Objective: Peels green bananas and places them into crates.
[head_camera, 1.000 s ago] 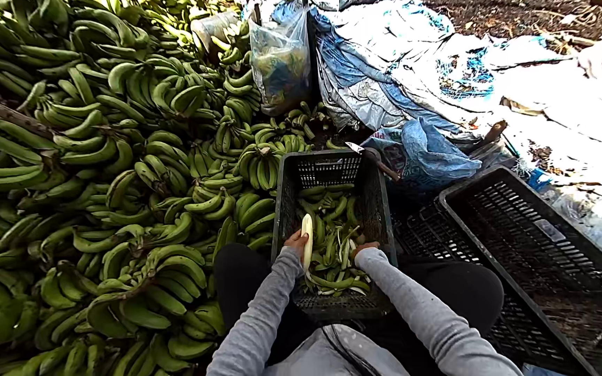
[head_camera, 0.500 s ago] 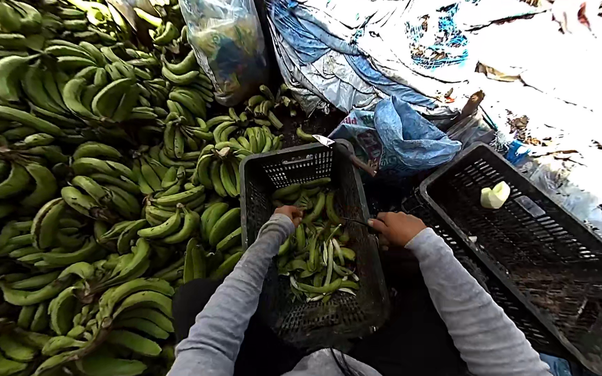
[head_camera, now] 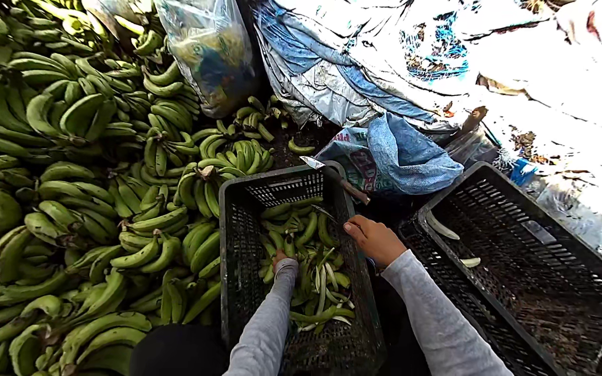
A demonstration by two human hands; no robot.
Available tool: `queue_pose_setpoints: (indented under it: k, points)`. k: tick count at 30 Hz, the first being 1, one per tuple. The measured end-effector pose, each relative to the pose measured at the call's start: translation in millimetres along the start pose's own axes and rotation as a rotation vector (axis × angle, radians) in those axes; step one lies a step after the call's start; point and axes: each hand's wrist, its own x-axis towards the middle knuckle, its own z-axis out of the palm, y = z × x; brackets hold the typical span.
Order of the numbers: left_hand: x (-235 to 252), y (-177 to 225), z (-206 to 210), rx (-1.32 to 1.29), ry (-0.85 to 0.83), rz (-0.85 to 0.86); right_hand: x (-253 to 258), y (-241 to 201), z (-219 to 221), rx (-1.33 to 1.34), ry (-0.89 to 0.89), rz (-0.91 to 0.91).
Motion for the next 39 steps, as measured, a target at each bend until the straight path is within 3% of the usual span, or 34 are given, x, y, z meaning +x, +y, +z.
queue_pose_setpoints:
  k: [5, 8, 10, 13, 17, 20, 22, 24, 26, 30, 33, 36, 38, 39]
  points:
    - [-63.2, -30.6, -73.2, -1.075, -0.177, 0.283, -2.2, -4.5, 22.5, -0.048, 0.185, -0.171]
    - [-113.0, -29.3, -107.2, -1.485, -0.204, 0.248, -0.5, -21.5, 69.1, -0.127, 0.146, -0.226]
    - [-131.5, -33.3, -125.1, -1.448, -0.205, 0.182, -9.6, -35.6, 113.2, -0.141, 0.083, -0.239]
    - [-139.0, -47.4, -144.1, -1.328, -0.258, 0.218, -44.2, -46.9, 165.3, -0.102, 0.047, -0.247]
    - [-148.9, -60.2, -148.6, -1.384, -0.268, 0.231, -78.2, -48.9, 192.9, -0.035, 0.161, -0.196]
    - [-162.9, -70.5, -137.5, -1.372, -0.333, 0.226, -60.3, -57.4, 185.6, 0.041, 0.387, -0.179]
    - [-177.0, -76.8, -129.8, -1.323, -0.294, 0.212, -39.5, -71.8, 156.1, 0.077, 0.506, -0.074]
    - [-183.3, -89.1, -124.0, -1.253, -0.322, 0.309, -30.8, -79.4, 127.1, 0.106, 0.578, -0.012]
    - [-181.4, -87.1, -127.0, -1.275, -0.214, 0.293, -47.2, -81.2, 126.7, 0.065, 0.548, -0.120]
    - [-167.5, -66.0, -156.7, -1.427, -0.081, 0.338, -105.3, -66.3, 185.3, 0.006, 0.338, -0.230]
    - [-181.8, -57.6, -166.5, -1.278, -0.213, 0.437, -99.1, -63.5, 193.0, 0.093, 0.572, -0.281]
    - [-199.9, -53.8, -157.0, -0.989, -0.338, 0.396, -59.4, -83.0, 146.7, 0.103, 0.917, -0.362]
    - [-201.7, -60.8, -148.8, -1.055, -0.266, 0.444, -50.9, -94.7, 119.5, 0.081, 0.967, -0.348]
    - [-197.3, -60.3, -146.0, -1.135, -0.140, 0.445, -55.2, -98.4, 119.0, 0.069, 0.926, -0.343]
